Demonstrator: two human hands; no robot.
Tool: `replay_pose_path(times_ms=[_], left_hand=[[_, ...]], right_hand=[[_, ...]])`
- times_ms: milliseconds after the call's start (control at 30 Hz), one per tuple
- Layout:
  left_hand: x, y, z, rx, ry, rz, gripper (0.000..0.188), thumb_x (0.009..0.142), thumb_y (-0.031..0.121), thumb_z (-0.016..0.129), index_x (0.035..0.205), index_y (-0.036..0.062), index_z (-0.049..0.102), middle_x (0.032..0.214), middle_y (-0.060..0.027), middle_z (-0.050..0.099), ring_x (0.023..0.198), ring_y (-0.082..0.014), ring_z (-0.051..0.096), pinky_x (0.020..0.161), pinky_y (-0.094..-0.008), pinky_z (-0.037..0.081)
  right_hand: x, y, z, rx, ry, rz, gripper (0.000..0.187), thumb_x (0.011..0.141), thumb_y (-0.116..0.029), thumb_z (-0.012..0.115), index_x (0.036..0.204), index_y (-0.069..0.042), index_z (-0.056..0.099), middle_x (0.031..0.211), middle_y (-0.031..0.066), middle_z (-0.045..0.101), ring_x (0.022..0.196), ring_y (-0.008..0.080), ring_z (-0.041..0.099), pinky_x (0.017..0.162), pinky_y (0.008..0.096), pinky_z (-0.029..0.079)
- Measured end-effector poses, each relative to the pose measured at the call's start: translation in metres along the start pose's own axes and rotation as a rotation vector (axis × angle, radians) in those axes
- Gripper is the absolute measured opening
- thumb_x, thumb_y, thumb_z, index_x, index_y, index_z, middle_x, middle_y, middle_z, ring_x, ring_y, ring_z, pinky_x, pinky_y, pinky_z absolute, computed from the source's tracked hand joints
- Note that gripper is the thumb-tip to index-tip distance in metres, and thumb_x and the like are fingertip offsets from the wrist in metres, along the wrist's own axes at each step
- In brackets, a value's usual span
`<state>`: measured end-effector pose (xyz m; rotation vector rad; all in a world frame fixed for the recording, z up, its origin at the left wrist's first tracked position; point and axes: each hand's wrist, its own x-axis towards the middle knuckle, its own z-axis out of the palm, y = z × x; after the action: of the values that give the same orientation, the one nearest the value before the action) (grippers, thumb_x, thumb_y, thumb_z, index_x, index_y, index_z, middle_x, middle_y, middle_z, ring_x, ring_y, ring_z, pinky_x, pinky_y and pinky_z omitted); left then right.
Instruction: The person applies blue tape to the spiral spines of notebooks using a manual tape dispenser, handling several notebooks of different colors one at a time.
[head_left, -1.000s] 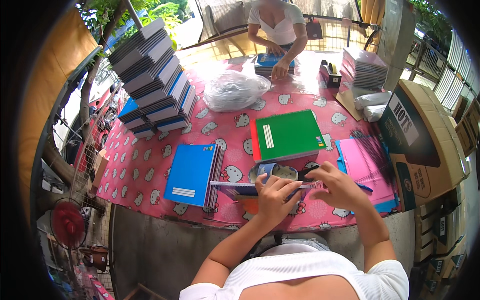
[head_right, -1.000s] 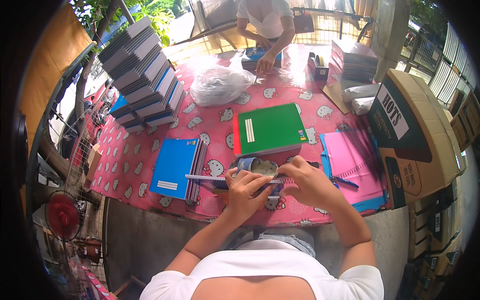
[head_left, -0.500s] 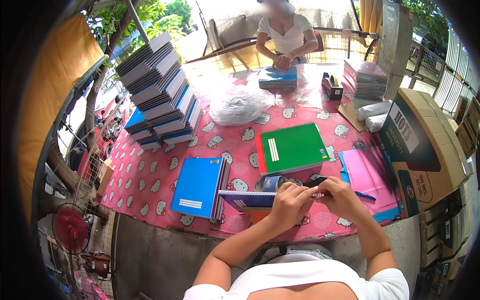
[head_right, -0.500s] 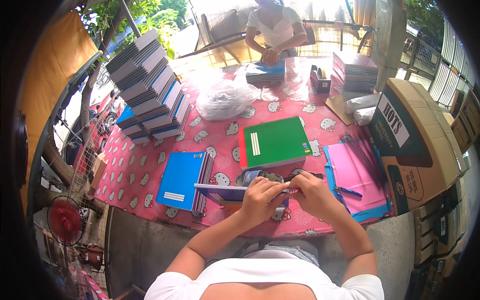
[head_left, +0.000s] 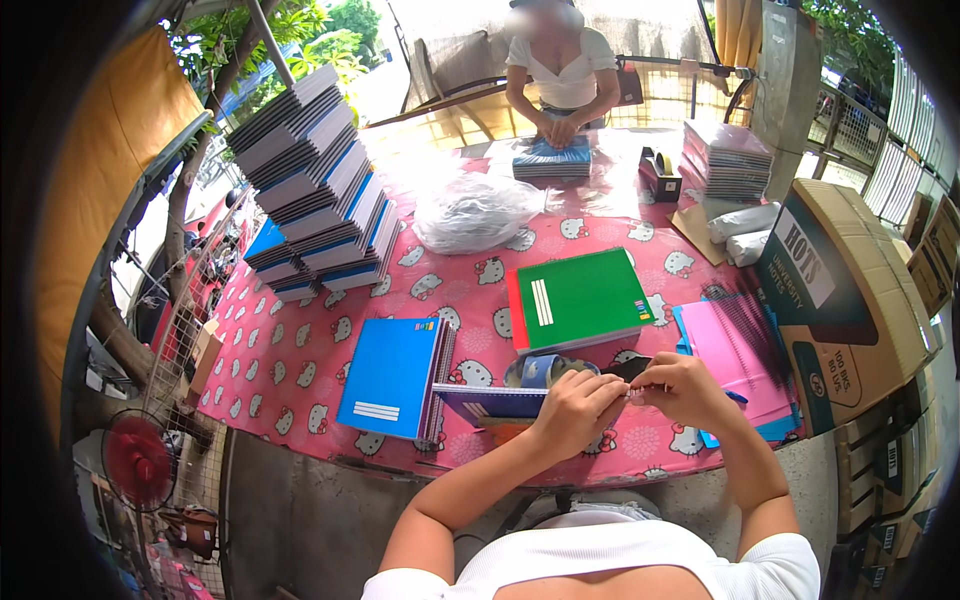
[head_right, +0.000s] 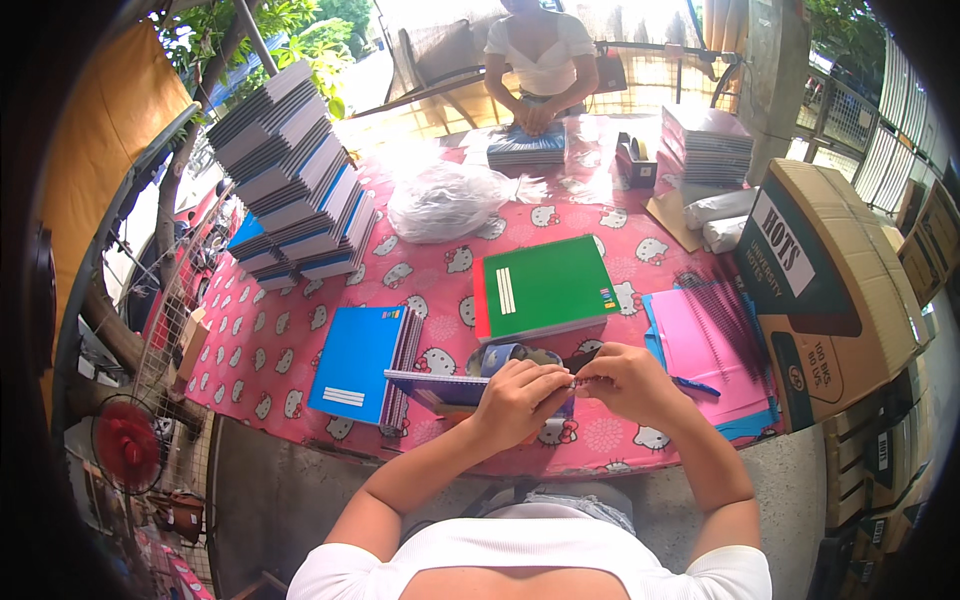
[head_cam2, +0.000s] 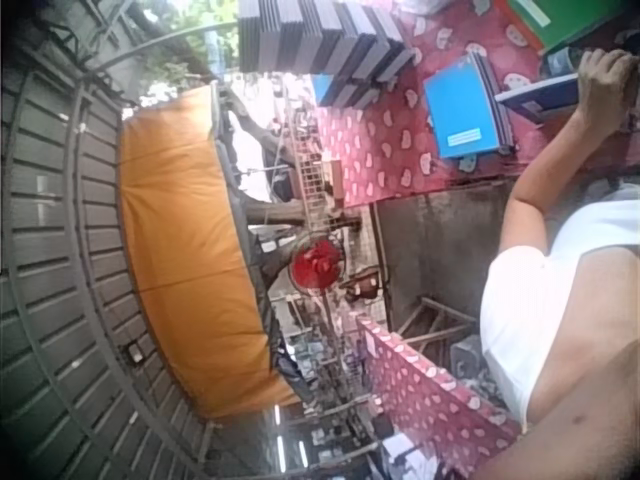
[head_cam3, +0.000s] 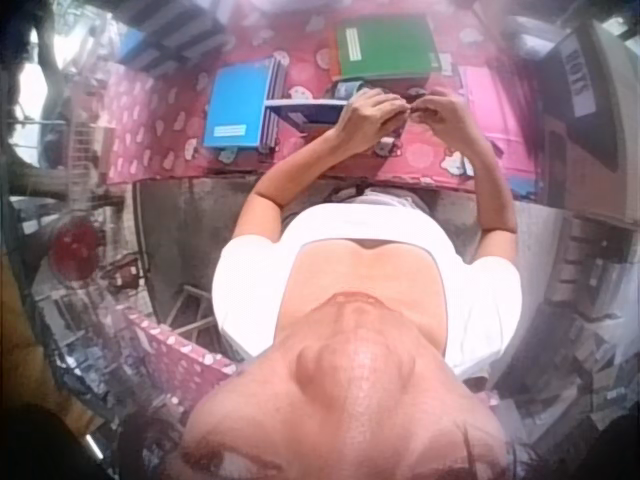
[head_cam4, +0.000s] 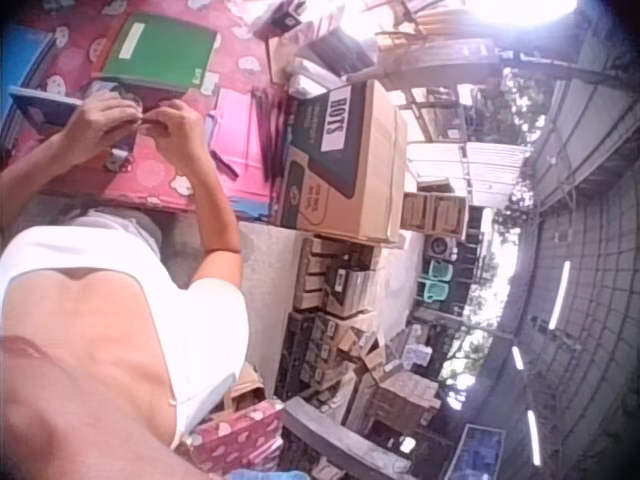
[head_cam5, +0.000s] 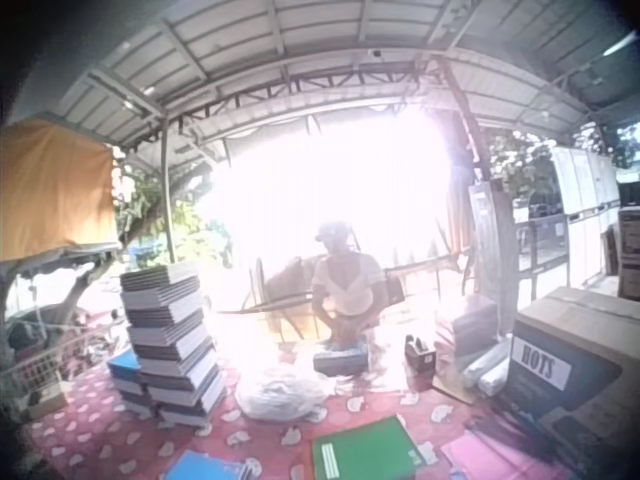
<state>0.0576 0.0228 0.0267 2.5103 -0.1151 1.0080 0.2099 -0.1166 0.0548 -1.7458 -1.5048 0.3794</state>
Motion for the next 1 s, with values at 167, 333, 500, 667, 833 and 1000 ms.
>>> replay_pose_path(times_ms=[167,333,500,667,833,1000], left_hand=[[0.002,-0.001,-0.001,-0.044,-0.022,-0.036,0.018,0.076,0.009,0.071,0.092,0.0032,0.065,0.088,-0.0092,0.067,0.076,-0.0228,0.063,0.065,-0.0344,0.045],[0.003,-0.002,-0.001,-0.062,-0.014,-0.050,0.016,0.076,0.009,0.071,0.090,0.0032,0.065,0.084,-0.0089,0.066,0.075,-0.0231,0.062,0.065,-0.0346,0.045],[0.002,-0.002,0.001,-0.047,0.005,-0.040,0.018,0.075,0.008,0.072,0.091,0.0030,0.065,0.085,-0.0089,0.067,0.072,-0.0227,0.062,0.065,-0.0341,0.045],[0.001,-0.004,0.003,0.006,0.077,-0.022,0.020,0.074,0.007,0.074,0.091,0.0037,0.066,0.090,-0.0085,0.068,0.074,-0.0228,0.063,0.066,-0.0338,0.047],[-0.001,0.000,0.005,0.017,0.103,-0.014,0.024,0.071,0.007,0.076,0.093,0.0053,0.066,0.094,-0.0086,0.068,0.076,-0.0237,0.064,0.068,-0.0337,0.048],[-0.001,-0.005,0.007,0.006,0.094,-0.068,0.024,0.071,0.007,0.077,0.092,0.0039,0.066,0.092,-0.0086,0.069,0.077,-0.0219,0.065,0.066,-0.0332,0.045]], right_hand=[[-0.001,0.001,0.001,-0.015,-0.006,-0.010,0.012,0.074,-0.010,0.074,0.084,-0.005,0.070,0.077,0.0098,0.060,0.066,0.0276,0.061,0.059,0.0360,0.047],[0.001,-0.003,-0.001,-0.043,-0.009,-0.020,0.010,0.075,-0.010,0.073,0.081,-0.004,0.069,0.077,0.0101,0.060,0.067,0.0287,0.060,0.060,0.0364,0.047],[-0.001,0.002,0.000,-0.039,-0.008,-0.040,0.012,0.075,-0.011,0.073,0.083,-0.004,0.068,0.077,0.0101,0.060,0.067,0.0287,0.061,0.060,0.0367,0.048],[0.001,0.001,-0.004,0.010,0.056,-0.054,0.012,0.075,-0.007,0.072,0.083,-0.001,0.066,0.078,0.0117,0.060,0.068,0.0300,0.061,0.061,0.0368,0.048],[-0.003,0.016,-0.004,0.037,0.010,-0.092,0.011,0.076,-0.005,0.070,0.083,0.000,0.065,0.076,0.0154,0.063,0.070,0.0322,0.063,0.061,0.0368,0.049],[0.001,0.015,-0.004,-0.039,0.008,-0.116,0.009,0.080,-0.009,0.067,0.084,-0.001,0.065,0.076,0.0144,0.064,0.071,0.0325,0.063,0.063,0.0374,0.049]])
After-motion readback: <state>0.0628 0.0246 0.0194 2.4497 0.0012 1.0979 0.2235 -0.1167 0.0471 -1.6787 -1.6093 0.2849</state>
